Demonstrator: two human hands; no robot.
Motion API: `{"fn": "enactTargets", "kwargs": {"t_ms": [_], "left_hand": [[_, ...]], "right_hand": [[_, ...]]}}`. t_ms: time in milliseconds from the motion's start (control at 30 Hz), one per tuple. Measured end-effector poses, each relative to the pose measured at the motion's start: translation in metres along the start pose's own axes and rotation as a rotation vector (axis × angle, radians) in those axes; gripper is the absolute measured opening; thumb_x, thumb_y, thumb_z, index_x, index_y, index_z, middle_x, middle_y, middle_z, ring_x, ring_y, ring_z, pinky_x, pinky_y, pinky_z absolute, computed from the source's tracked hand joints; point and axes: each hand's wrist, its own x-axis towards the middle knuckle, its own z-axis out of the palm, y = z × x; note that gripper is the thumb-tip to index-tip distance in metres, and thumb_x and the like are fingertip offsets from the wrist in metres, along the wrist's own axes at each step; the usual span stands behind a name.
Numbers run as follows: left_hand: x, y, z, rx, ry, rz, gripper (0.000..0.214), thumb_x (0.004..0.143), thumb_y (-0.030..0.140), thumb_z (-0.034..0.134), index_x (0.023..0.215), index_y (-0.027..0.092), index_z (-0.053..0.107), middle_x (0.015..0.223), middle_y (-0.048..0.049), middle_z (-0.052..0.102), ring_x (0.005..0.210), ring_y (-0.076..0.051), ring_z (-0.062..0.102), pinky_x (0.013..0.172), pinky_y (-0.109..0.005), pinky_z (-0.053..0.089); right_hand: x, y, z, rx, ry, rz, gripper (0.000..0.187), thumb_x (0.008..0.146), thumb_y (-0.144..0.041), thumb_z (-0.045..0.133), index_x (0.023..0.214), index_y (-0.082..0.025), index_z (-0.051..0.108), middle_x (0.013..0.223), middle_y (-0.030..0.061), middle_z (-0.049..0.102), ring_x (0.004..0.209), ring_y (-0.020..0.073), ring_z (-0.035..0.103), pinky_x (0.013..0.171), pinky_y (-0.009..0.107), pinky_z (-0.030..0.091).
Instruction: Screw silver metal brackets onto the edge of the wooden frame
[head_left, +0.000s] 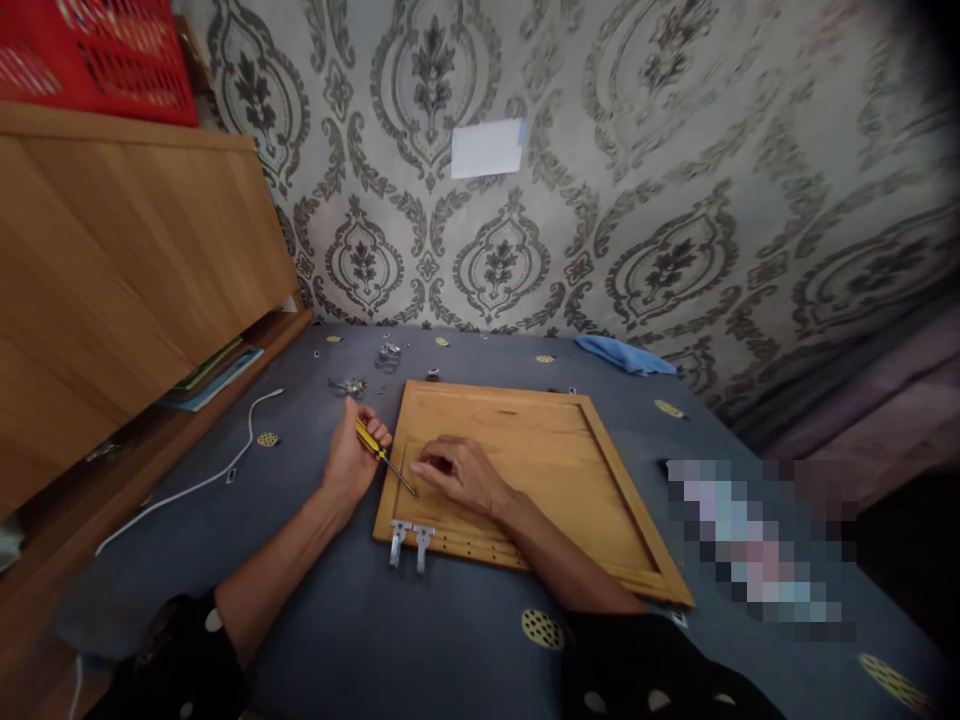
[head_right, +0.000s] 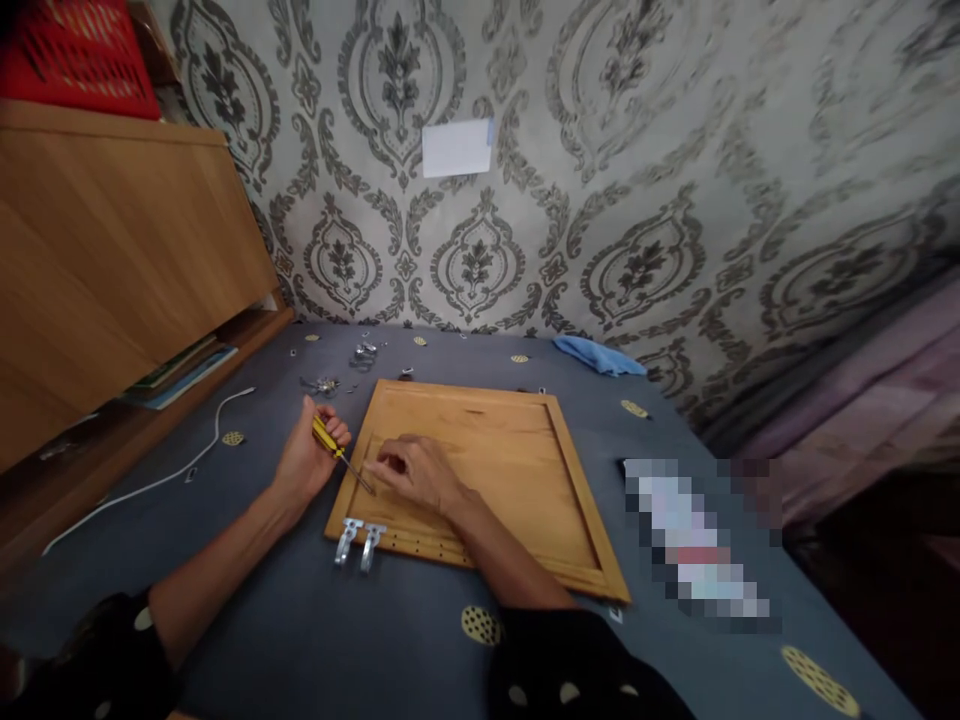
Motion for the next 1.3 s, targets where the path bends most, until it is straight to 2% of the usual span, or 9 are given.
{"fn": "enactTargets", "kwargs": {"t_ms": [100, 200, 333, 500, 600, 767, 1000, 1200, 1300], "left_hand": [[0.003, -0.009, -0.006, 0.023, -0.001, 0.015, 0.051, 0.083, 0.061, 0.077, 0.072, 0.016, 0.053, 0.058, 0.0062, 0.044, 0.053, -0.007, 0.05, 0.054, -0.017, 0.045], [0.008, -0.018, -0.014, 0.095, -0.025, 0.031, 0.051, 0.076, 0.059, 0.083, 0.073, 0.016, 0.055, 0.062, 0.0048, 0.049, 0.059, -0.008, 0.053, 0.059, -0.019, 0.048], [0.016, -0.028, -0.025, 0.256, -0.073, 0.078, 0.048, 0.072, 0.058, 0.083, 0.075, 0.017, 0.058, 0.067, 0.003, 0.054, 0.062, -0.01, 0.055, 0.061, -0.021, 0.047], [0.021, -0.034, -0.034, 0.501, -0.126, 0.18, 0.04, 0.08, 0.057, 0.073, 0.084, 0.019, 0.062, 0.074, 0.0007, 0.061, 0.071, -0.014, 0.058, 0.067, -0.023, 0.045], [0.023, -0.033, -0.038, 0.646, -0.151, 0.247, 0.032, 0.086, 0.052, 0.067, 0.088, 0.02, 0.064, 0.078, -0.0001, 0.063, 0.075, -0.015, 0.058, 0.07, -0.024, 0.045], [0.03, -0.033, -0.045, 0.819, -0.172, 0.322, 0.023, 0.09, 0.042, 0.061, 0.096, 0.02, 0.063, 0.085, -0.0008, 0.065, 0.078, -0.016, 0.057, 0.073, -0.025, 0.045], [0.036, -0.042, -0.056, 0.901, -0.144, 0.385, 0.027, 0.094, 0.042, 0.057, 0.109, 0.02, 0.058, 0.096, -0.0033, 0.065, 0.087, -0.018, 0.061, 0.083, -0.029, 0.049], [0.04, -0.049, -0.061, 0.898, -0.126, 0.43, 0.026, 0.097, 0.041, 0.055, 0.113, 0.02, 0.057, 0.113, -0.0078, 0.066, 0.108, -0.021, 0.064, 0.095, -0.033, 0.051], [0.043, -0.051, -0.065, 0.913, -0.102, 0.448, 0.025, 0.099, 0.038, 0.055, 0.113, 0.017, 0.058, 0.114, -0.0095, 0.066, 0.109, -0.022, 0.064, 0.095, -0.038, 0.054]], "right_hand": [[0.0, -0.003, 0.004, 0.034, -0.03, -0.012, 0.023, 0.093, -0.038, 0.068, 0.08, -0.019, 0.072, 0.073, 0.0016, 0.069, 0.067, 0.0134, 0.062, 0.064, 0.023, 0.043], [0.001, -0.004, 0.009, 0.027, -0.036, -0.001, 0.013, 0.087, -0.022, 0.07, 0.075, -0.018, 0.07, 0.072, 0.0008, 0.068, 0.067, 0.0128, 0.06, 0.065, 0.023, 0.041], [0.002, -0.002, 0.011, 0.016, -0.037, 0.029, 0.021, 0.09, -0.016, 0.062, 0.069, -0.017, 0.066, 0.068, 0.0, 0.065, 0.064, 0.0116, 0.056, 0.062, 0.022, 0.037], [0.002, -0.002, 0.009, 0.021, -0.087, 0.037, 0.023, 0.089, -0.029, 0.07, 0.07, -0.017, 0.065, 0.069, -0.0011, 0.064, 0.064, 0.0112, 0.055, 0.062, 0.022, 0.036], [0.002, -0.004, 0.011, 0.004, -0.108, 0.04, 0.021, 0.082, -0.023, 0.075, 0.066, -0.018, 0.063, 0.065, -0.0035, 0.061, 0.061, 0.01, 0.051, 0.061, 0.022, 0.034], [0.003, -0.004, 0.015, -0.051, -0.058, 0.098, 0.018, 0.085, -0.014, 0.065, 0.067, -0.017, 0.062, 0.066, -0.0025, 0.06, 0.06, 0.0103, 0.049, 0.061, 0.023, 0.031], [0.003, -0.001, 0.013, -0.146, 0.05, 0.19, 0.016, 0.086, -0.015, 0.06, 0.071, -0.018, 0.064, 0.068, 0.0004, 0.063, 0.065, 0.0131, 0.052, 0.064, 0.024, 0.032], [0.003, -0.002, 0.01, -0.207, 0.085, 0.261, 0.016, 0.088, -0.016, 0.058, 0.075, -0.018, 0.067, 0.074, 0.0034, 0.067, 0.07, 0.015, 0.056, 0.067, 0.025, 0.033], [0.004, -0.003, 0.008, -0.222, 0.074, 0.296, 0.016, 0.088, -0.017, 0.059, 0.077, -0.018, 0.069, 0.074, 0.0035, 0.068, 0.069, 0.0152, 0.057, 0.065, 0.026, 0.032]]}}
